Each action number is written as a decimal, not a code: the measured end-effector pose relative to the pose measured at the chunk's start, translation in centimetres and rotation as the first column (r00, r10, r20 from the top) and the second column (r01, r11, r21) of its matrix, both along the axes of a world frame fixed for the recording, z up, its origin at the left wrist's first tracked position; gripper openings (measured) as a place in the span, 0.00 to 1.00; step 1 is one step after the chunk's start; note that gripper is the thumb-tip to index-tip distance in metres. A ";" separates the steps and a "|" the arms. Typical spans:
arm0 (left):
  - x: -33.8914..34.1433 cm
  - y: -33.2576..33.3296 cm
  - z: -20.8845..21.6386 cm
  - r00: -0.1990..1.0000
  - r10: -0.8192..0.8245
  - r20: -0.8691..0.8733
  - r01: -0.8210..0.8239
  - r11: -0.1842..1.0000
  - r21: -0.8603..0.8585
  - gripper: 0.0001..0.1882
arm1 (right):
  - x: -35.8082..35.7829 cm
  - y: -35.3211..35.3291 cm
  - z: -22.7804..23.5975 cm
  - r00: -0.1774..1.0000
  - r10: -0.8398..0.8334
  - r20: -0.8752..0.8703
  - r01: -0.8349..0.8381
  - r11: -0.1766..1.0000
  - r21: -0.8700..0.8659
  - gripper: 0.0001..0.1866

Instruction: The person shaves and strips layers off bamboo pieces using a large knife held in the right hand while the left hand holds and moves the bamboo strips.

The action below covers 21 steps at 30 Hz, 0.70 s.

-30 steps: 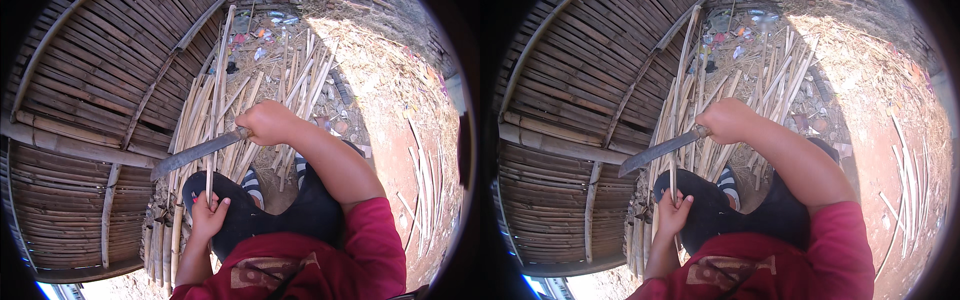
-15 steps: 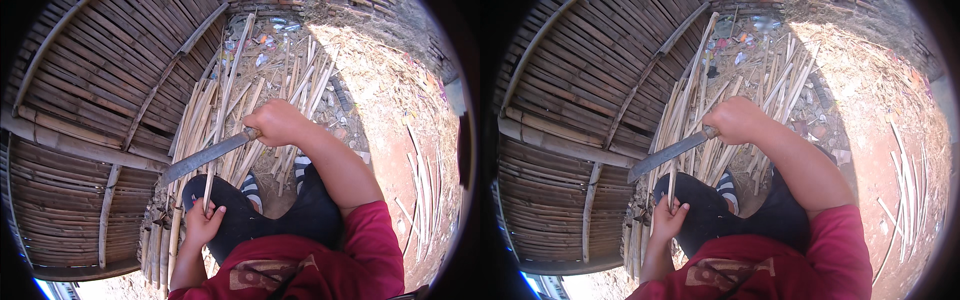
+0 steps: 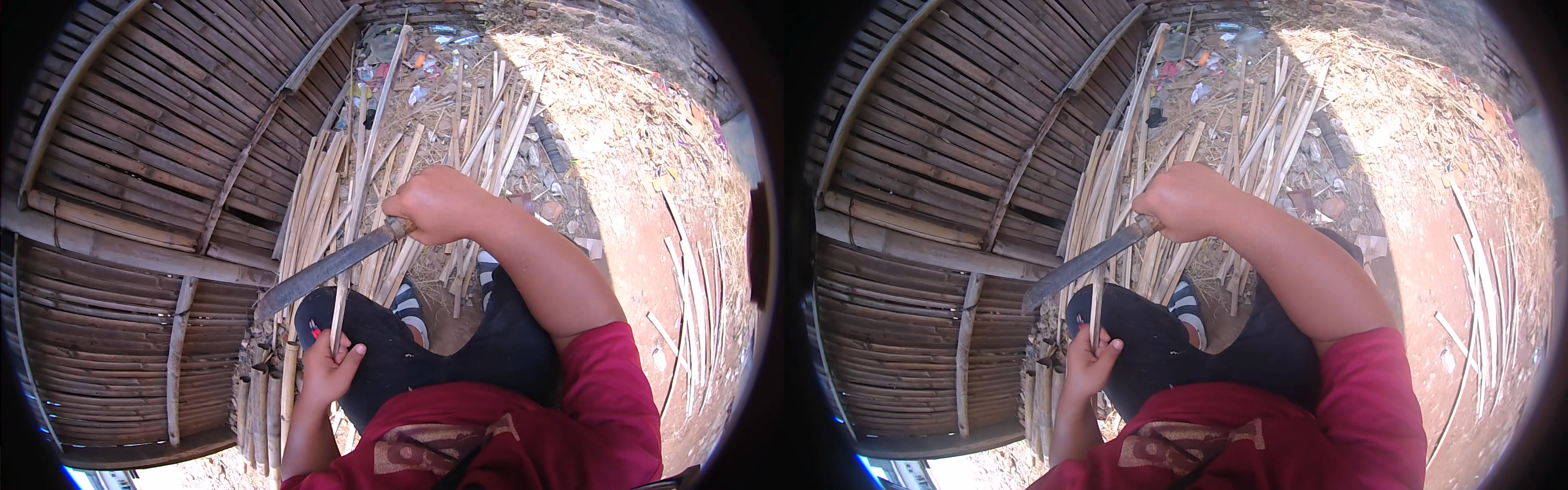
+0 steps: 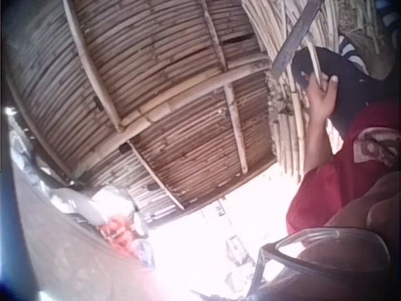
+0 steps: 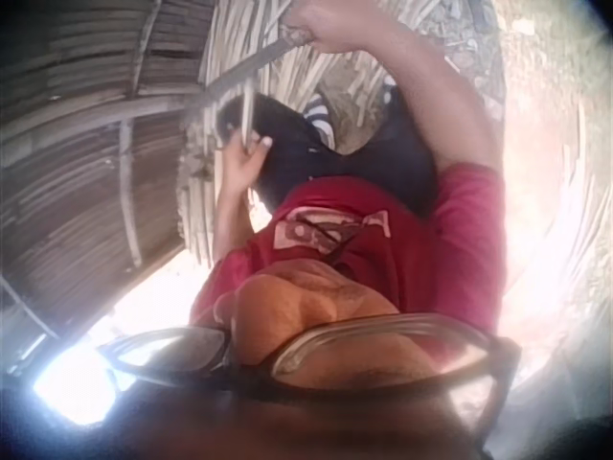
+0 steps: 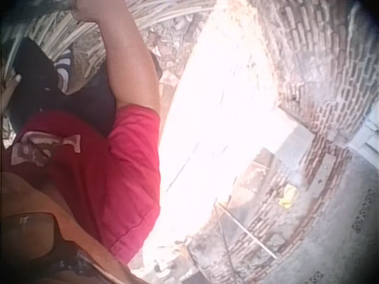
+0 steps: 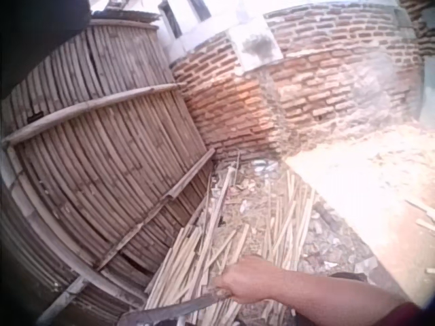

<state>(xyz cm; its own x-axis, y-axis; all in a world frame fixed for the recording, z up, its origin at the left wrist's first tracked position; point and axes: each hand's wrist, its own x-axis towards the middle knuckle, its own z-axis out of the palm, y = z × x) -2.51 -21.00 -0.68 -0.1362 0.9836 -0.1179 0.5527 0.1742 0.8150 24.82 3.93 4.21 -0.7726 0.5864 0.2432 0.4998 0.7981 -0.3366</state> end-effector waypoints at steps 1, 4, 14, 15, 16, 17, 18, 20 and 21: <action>-0.1 0.1 0.2 1.000 -0.027 -0.014 0.027 1.000 -0.007 0.12 | -0.1 -0.2 0.3 1.000 0.025 0.015 -0.025 1.000 0.010 0.07; -1.2 -0.9 0.2 0.997 -0.045 0.063 0.045 0.999 -0.009 0.13 | 1.5 2.2 0.1 0.990 -0.120 -0.072 0.109 0.985 -0.135 0.09; -2.8 -2.0 0.2 0.994 0.007 -0.112 0.000 0.998 0.067 0.14 | 3.5 3.1 -1.4 0.970 -0.169 -0.174 0.165 0.986 -0.035 0.12; -2.7 -2.1 0.2 0.993 0.022 -0.119 -0.015 0.998 0.062 0.14 | 2.7 2.4 -1.4 0.982 -0.105 -0.156 0.113 0.993 0.038 0.12; -2.7 -2.1 0.5 0.990 0.042 -0.132 -0.034 0.998 0.061 0.15 | 1.9 1.8 -1.0 0.988 -0.086 -0.129 0.093 0.995 0.045 0.12; -2.8 -2.1 0.6 0.988 0.061 -0.145 -0.053 0.997 0.061 0.15 | 1.3 1.1 -0.3 0.993 -0.067 -0.101 0.073 0.996 0.052 0.12; -3.0 -2.3 0.7 0.980 0.066 -0.187 -0.051 0.995 0.084 0.16 | 1.0 0.8 0.0 0.996 -0.048 -0.072 0.052 0.997 0.059 0.12; -3.3 -2.9 0.8 0.962 0.068 -0.265 -0.036 0.992 0.123 0.16 | 2.1 2.4 -0.7 0.978 -0.104 -0.180 0.102 0.995 -0.022 0.12; -3.5 -3.1 0.8 0.963 0.070 -0.262 -0.043 0.993 0.108 0.15 | 3.1 3.3 -1.1 0.964 -0.139 -0.227 0.127 0.990 -0.067 0.12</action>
<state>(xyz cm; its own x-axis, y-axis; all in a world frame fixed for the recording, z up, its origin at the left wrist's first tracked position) -6.02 -24.14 0.08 -0.2050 0.9783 0.0291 0.7427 0.1362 0.6556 27.94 7.25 3.15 -0.6136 0.6961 0.3728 0.5039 0.7086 -0.4939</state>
